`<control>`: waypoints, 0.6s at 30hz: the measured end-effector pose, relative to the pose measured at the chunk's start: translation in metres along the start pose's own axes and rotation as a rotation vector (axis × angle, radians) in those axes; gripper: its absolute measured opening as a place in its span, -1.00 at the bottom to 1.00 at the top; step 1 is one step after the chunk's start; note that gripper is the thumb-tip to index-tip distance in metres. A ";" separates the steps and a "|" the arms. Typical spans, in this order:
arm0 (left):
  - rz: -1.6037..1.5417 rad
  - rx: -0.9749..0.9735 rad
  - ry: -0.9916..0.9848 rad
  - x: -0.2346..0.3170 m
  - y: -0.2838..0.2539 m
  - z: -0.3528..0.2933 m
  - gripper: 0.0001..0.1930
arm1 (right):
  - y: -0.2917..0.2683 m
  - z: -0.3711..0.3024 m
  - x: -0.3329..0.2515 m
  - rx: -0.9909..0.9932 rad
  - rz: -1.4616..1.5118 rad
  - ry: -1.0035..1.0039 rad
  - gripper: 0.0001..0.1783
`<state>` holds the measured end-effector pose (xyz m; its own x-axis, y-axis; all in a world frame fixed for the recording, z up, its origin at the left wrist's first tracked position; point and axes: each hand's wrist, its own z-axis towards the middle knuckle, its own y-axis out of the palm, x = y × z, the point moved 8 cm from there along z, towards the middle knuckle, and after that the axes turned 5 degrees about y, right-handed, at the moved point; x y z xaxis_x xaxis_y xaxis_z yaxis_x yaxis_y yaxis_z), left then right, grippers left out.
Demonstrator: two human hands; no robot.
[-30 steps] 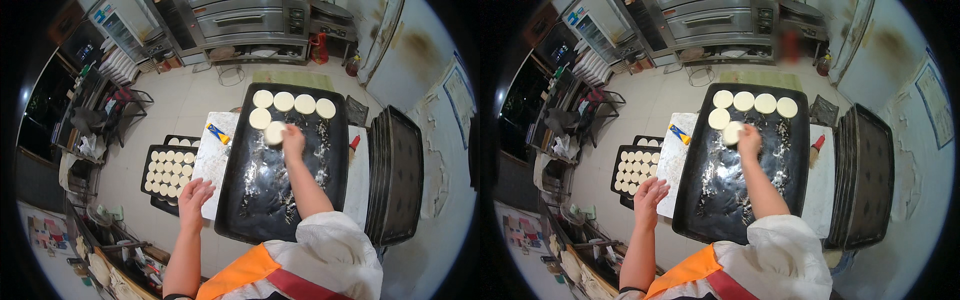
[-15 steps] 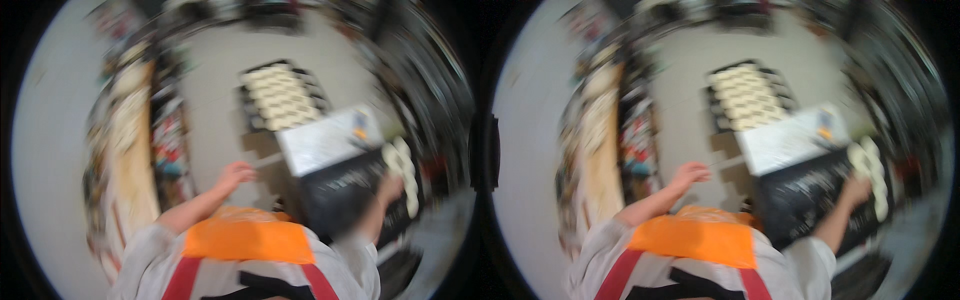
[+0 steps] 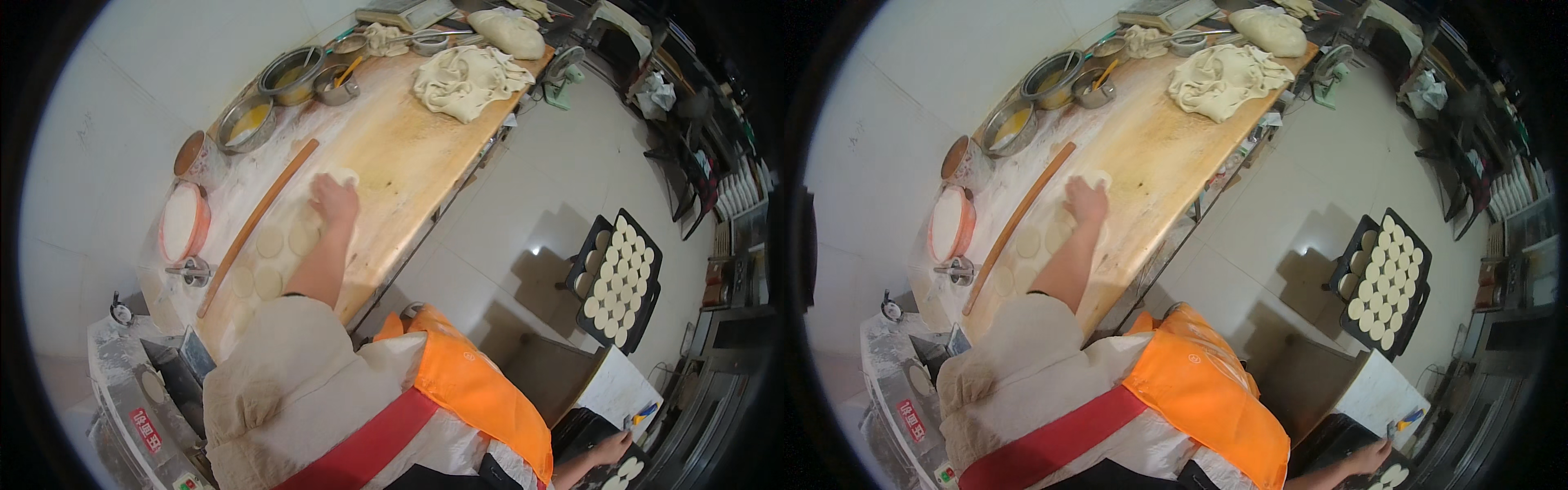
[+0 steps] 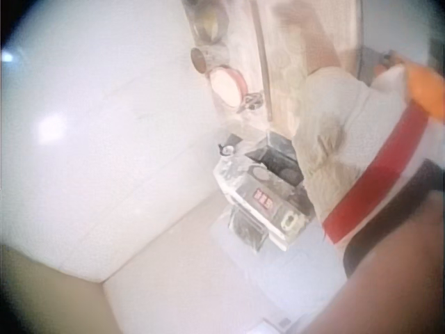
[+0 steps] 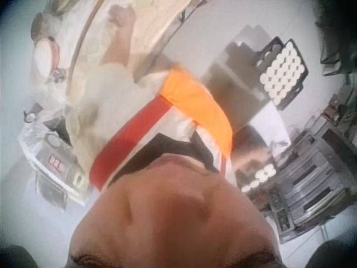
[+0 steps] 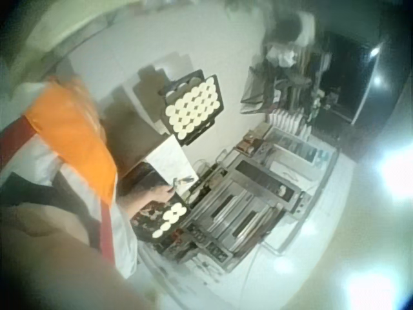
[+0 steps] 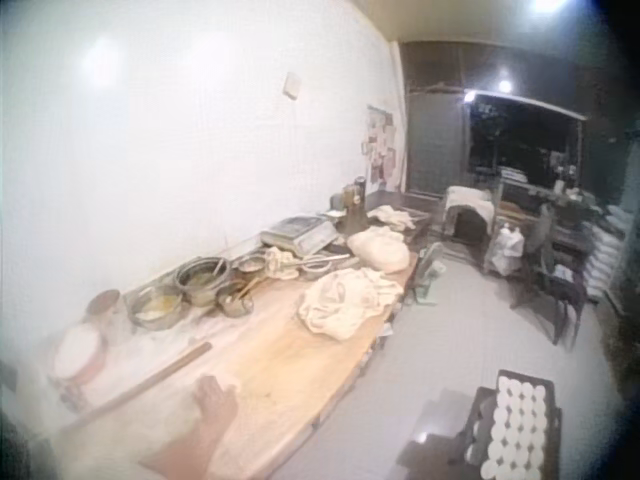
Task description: The person rolls out a large sheet of dough, uses a round cutter to stamp out circles, arranges the dough circles on a baking tray, and brushes them with a liquid.
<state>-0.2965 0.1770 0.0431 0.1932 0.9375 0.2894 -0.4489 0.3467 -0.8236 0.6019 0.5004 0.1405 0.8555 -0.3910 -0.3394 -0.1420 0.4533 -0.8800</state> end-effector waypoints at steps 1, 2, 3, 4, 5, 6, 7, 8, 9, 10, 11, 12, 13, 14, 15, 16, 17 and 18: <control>0.190 0.052 -0.139 -0.030 0.002 0.014 -0.59 | 0.016 0.004 -0.033 -0.024 0.101 -0.137 -0.57; 0.140 -0.055 -0.105 -0.031 0.015 0.022 -0.61 | 0.029 0.000 -0.057 -0.037 0.190 -0.252 -0.60; 0.091 -0.162 -0.069 -0.028 0.022 0.031 -0.64 | 0.041 -0.016 -0.099 -0.192 0.350 -0.236 -0.63; 0.039 -0.269 -0.032 -0.023 0.028 0.039 -0.67 | 0.060 -0.031 -0.135 -0.316 0.468 -0.304 -0.65; -0.023 -0.299 0.046 -0.018 0.028 0.046 -0.70 | 0.076 -0.066 -0.187 -0.584 0.761 -0.171 -0.65; -0.078 -0.323 0.117 -0.015 0.025 0.052 -0.73 | 0.078 -0.107 -0.246 -0.718 0.594 -0.195 -0.64; -0.142 -0.349 0.197 -0.007 0.023 0.058 -0.75 | 0.096 -0.137 -0.279 -0.844 0.747 -0.287 -0.62; -0.305 -0.348 0.142 -0.001 0.016 0.055 -0.76 | 0.098 -0.179 -0.324 -0.884 0.593 -0.488 -0.60; -0.470 -0.340 0.086 0.011 0.008 0.047 -0.76 | 0.097 -0.227 -0.360 -1.056 0.685 -0.421 -0.56; -0.527 -0.393 0.182 0.031 0.000 0.039 -0.75 | 0.104 -0.271 -0.386 -1.187 0.738 -0.444 -0.47; -0.578 -0.448 0.276 0.050 -0.013 0.025 -0.73 | 0.096 -0.309 -0.414 -1.199 0.786 -0.608 -0.43; -0.718 -0.621 0.227 0.074 -0.033 0.005 -0.71 | 0.082 -0.345 -0.437 -1.221 0.869 -0.648 -0.40; -0.856 -0.795 0.171 0.092 -0.051 -0.021 -0.70 | 0.066 -0.376 -0.453 -1.242 0.950 -0.689 -0.37; -0.994 -1.032 0.236 0.109 -0.052 -0.054 -0.66 | 0.069 -0.407 -0.453 -1.492 0.982 -0.470 -0.41; -1.124 -1.274 0.311 0.123 -0.057 -0.084 -0.63 | 0.072 -0.433 -0.448 -1.722 1.013 -0.228 -0.44; -1.135 -1.275 0.337 0.123 -0.057 -0.090 -0.61 | 0.078 -0.445 -0.436 -1.754 0.895 -0.164 -0.49; -1.147 -1.283 0.380 0.124 -0.052 -0.091 -0.59 | 0.087 -0.452 -0.419 -1.771 0.790 -0.091 -0.54; -1.161 -1.298 0.430 0.126 -0.044 -0.091 -0.57 | 0.096 -0.454 -0.402 -1.779 0.691 -0.009 -0.58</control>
<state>-0.1730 0.2769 0.0711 0.1646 0.1095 0.9803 0.9298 0.3144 -0.1912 0.0185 0.3368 0.0413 0.4351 -0.5214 -0.7340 -0.6792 -0.7253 0.1126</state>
